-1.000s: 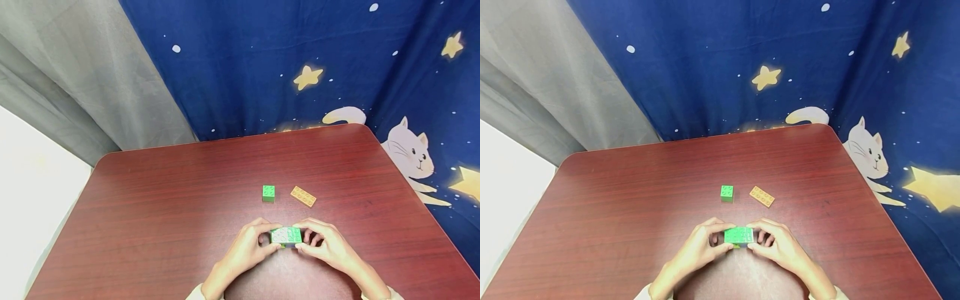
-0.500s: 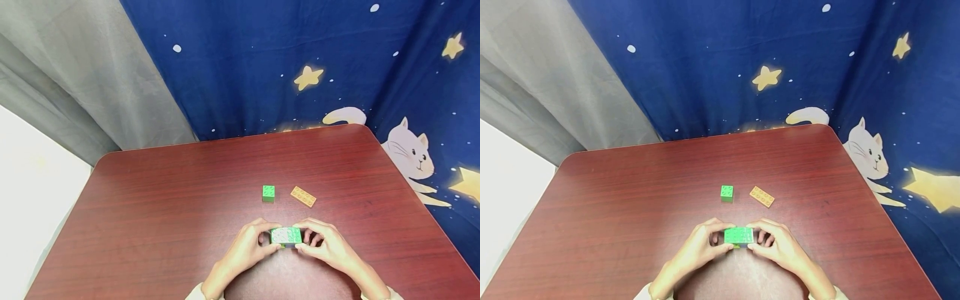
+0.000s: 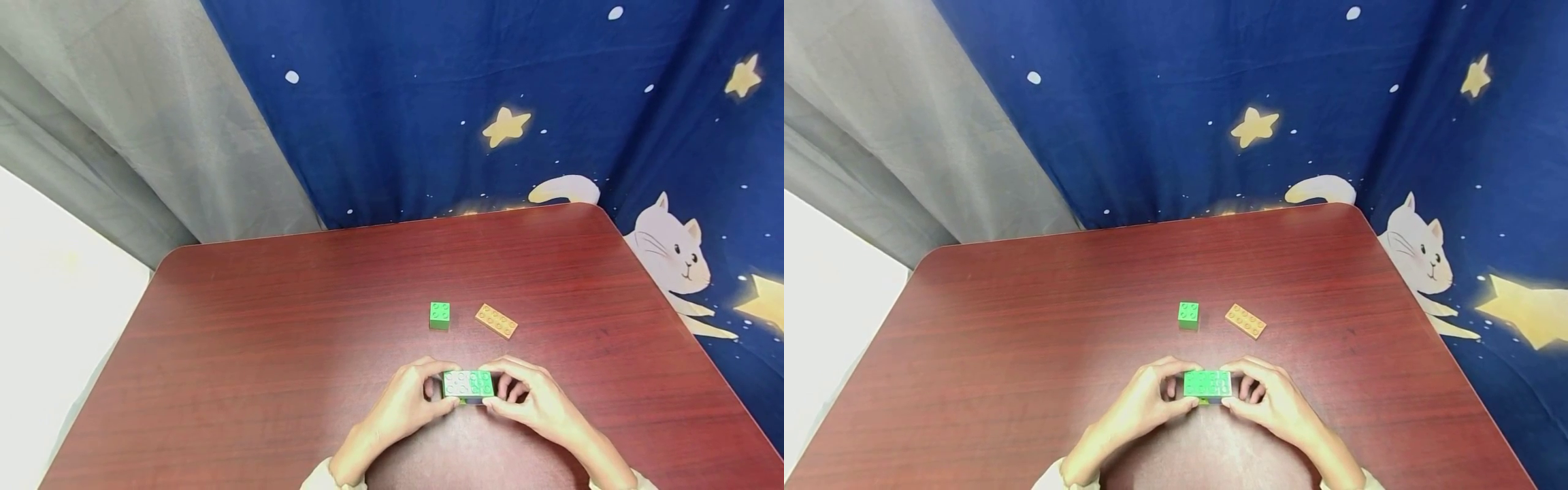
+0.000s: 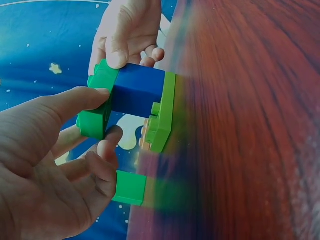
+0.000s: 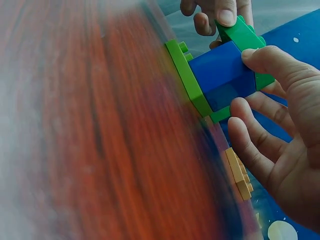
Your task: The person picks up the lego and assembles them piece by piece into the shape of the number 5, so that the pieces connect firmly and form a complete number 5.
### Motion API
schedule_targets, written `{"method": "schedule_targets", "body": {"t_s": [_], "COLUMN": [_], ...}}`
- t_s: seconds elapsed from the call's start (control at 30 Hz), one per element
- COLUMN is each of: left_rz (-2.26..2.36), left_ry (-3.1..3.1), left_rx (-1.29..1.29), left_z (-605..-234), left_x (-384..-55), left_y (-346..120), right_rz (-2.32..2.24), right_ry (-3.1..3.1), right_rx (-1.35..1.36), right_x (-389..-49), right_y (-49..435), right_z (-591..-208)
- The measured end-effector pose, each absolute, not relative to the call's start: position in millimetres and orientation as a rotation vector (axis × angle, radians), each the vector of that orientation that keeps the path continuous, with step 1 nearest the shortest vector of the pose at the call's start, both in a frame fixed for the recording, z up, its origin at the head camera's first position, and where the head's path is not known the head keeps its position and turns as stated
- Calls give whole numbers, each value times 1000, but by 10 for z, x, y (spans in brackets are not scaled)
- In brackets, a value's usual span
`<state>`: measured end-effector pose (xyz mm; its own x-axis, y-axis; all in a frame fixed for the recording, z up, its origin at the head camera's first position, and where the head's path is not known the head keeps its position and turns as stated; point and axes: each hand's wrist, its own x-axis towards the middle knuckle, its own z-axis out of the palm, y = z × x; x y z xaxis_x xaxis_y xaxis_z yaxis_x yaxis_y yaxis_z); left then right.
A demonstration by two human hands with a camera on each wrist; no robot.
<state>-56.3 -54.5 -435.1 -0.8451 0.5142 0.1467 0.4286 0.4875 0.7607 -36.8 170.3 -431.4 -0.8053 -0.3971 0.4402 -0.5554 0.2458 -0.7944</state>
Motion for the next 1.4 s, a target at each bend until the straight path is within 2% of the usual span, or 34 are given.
{"method": "schedule_targets", "body": {"t_s": [0.33,0.7,1.1,1.4], "left_rz": [1287,1191,992,873], "left_ry": [2556,2579,2752,2915], "left_rx": [895,852,838,792], "left_z": [-4367,-4421,-4345,-4248], "left_x": [-586,-617,-787,-1008], "left_y": [-590,-705,-978,-976], "right_rz": [1558,1529,1514,1514], "right_ry": [-2455,-2480,-2455,-2397], "right_rx": [861,847,856,885], "right_x": [-365,-373,-362,-371], "right_y": [1699,1700,1698,1696], "right_z": [-4269,-4268,-4289,-4308]}}
